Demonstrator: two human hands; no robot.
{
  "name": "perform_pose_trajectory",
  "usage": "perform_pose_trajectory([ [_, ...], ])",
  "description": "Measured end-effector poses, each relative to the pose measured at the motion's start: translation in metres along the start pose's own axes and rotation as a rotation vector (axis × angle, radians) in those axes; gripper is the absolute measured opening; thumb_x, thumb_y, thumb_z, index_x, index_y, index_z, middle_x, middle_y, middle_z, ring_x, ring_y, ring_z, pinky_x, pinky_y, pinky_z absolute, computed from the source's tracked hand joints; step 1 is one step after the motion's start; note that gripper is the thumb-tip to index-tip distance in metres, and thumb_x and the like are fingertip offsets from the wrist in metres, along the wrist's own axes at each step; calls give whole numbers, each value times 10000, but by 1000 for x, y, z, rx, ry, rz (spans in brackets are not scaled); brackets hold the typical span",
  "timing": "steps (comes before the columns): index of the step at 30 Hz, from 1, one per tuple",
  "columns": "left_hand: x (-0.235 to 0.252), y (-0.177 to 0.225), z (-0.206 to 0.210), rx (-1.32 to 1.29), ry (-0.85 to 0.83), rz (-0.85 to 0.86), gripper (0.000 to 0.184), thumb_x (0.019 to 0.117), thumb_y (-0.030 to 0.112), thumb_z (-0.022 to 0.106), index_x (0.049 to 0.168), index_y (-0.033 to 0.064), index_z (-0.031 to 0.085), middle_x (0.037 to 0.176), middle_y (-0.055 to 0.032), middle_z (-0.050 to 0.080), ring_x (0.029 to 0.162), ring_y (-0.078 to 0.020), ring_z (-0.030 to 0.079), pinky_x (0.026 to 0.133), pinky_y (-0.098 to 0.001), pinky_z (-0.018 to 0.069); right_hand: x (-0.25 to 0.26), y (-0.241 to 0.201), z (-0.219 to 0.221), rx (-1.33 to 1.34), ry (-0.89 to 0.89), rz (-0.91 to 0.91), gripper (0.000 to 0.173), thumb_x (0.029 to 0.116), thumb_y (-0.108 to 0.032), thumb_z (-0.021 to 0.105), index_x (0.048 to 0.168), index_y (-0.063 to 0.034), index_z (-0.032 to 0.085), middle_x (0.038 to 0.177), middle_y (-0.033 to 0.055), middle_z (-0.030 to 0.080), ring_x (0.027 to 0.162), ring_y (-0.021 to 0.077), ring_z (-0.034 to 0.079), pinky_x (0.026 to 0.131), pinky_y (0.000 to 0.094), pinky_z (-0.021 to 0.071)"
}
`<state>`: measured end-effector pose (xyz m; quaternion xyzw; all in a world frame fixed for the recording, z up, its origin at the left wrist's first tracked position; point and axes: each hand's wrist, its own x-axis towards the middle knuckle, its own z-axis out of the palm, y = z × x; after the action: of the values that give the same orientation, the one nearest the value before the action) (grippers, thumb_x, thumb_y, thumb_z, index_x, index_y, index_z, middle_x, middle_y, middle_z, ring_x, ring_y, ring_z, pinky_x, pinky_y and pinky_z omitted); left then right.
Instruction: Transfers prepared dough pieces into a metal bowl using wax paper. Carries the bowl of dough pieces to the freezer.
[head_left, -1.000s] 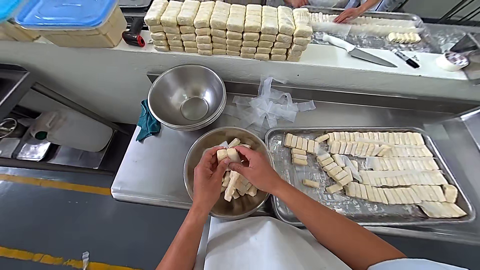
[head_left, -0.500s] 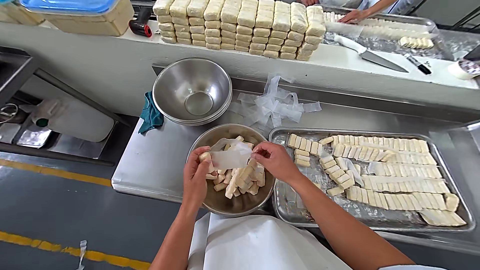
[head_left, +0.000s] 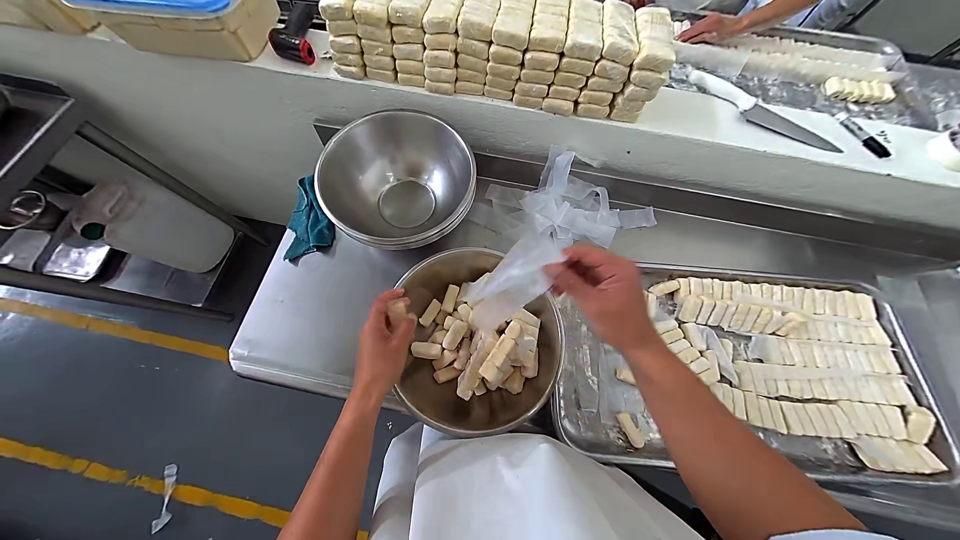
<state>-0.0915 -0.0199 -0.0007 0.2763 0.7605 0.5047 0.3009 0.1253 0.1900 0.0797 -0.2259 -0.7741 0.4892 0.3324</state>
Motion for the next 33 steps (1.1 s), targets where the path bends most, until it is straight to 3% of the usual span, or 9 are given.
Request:
perform_pose_trajectory([
  [4, -6, -1, 16, 299, -234, -118, 570, 1003, 221, 652, 1520, 78, 458, 1468, -189, 541, 1318, -360, 556, 1078, -594, 452, 66, -6, -48, -214, 297, -135, 201, 996, -154, 638, 1067, 32, 667, 915, 17, 707, 811, 36, 673, 782, 253, 590],
  [9, -11, 16, 30, 275, -222, -53, 491, 1011, 217, 631, 1474, 94, 520, 1441, -142, 572, 1319, -304, 564, 1070, -546, 477, 150, 24, -82, -286, 462, -338, 242, 1029, -141, 564, 1088, 85, 625, 986, 108, 671, 867, 116, 678, 801, 284, 593],
  [14, -16, 14, 27, 207, -186, 35, 473, 1000, 237, 618, 1448, 102, 547, 1384, -102, 617, 1256, -226, 614, 1031, -468, 533, 133, 161, -87, -569, -137, 595, 512, 1070, -199, 509, 1493, 71, 407, 1228, 338, 622, 1002, 427, 695, 920, 590, 558],
  [17, -21, 7, 23, 124, -122, -1, 438, 993, 194, 614, 1411, 69, 568, 1345, -115, 634, 1207, -212, 642, 987, -431, 562, 134, 161, -96, -738, -143, 580, 369, 1068, -102, 430, 1371, 44, 583, 1165, 289, 675, 939, 420, 715, 874, 612, 564],
  [21, -19, 6, 28, 138, -158, -16, 421, 994, 187, 620, 1399, 77, 581, 1337, -106, 644, 1195, -203, 650, 976, -416, 568, 144, 129, -111, -942, -61, 459, 283, 996, -250, 647, 1052, 21, 708, 986, 279, 695, 963, 496, 667, 805, 715, 491],
  [23, -18, 11, 31, 137, -159, 0, 426, 990, 193, 618, 1398, 76, 581, 1338, -95, 646, 1193, -190, 651, 978, -411, 567, 149, 113, -117, -944, 16, 445, 405, 925, -314, 752, 1092, 43, 656, 991, 318, 667, 981, 542, 639, 783, 741, 467],
  [25, -19, 17, 29, 118, -169, 16, 449, 991, 216, 622, 1412, 72, 565, 1352, -84, 639, 1206, -172, 644, 989, -401, 565, 149, 99, -117, -821, 53, 424, 531, 874, -276, 813, 1233, 41, 583, 1026, 286, 661, 978, 496, 641, 803, 709, 484],
  [29, -26, 27, 27, 94, -327, -17, 635, 918, 383, 732, 1451, 98, 537, 1359, -82, 629, 1213, -197, 639, 987, -432, 570, 87, 55, -70, -441, -314, 225, 501, 904, -166, 766, 1321, 23, 560, 1131, 185, 684, 1036, 297, 683, 924, 495, 567],
  [33, -37, 33, 47, 291, -520, -144, 758, 829, 471, 817, 1442, 109, 558, 1342, -111, 630, 1227, -256, 616, 1041, -497, 512, -2, 36, -4, -328, -851, 293, 706, 834, -198, 856, 1459, -85, 549, 1462, 118, 565, 1365, 262, 523, 1156, 495, 416],
])
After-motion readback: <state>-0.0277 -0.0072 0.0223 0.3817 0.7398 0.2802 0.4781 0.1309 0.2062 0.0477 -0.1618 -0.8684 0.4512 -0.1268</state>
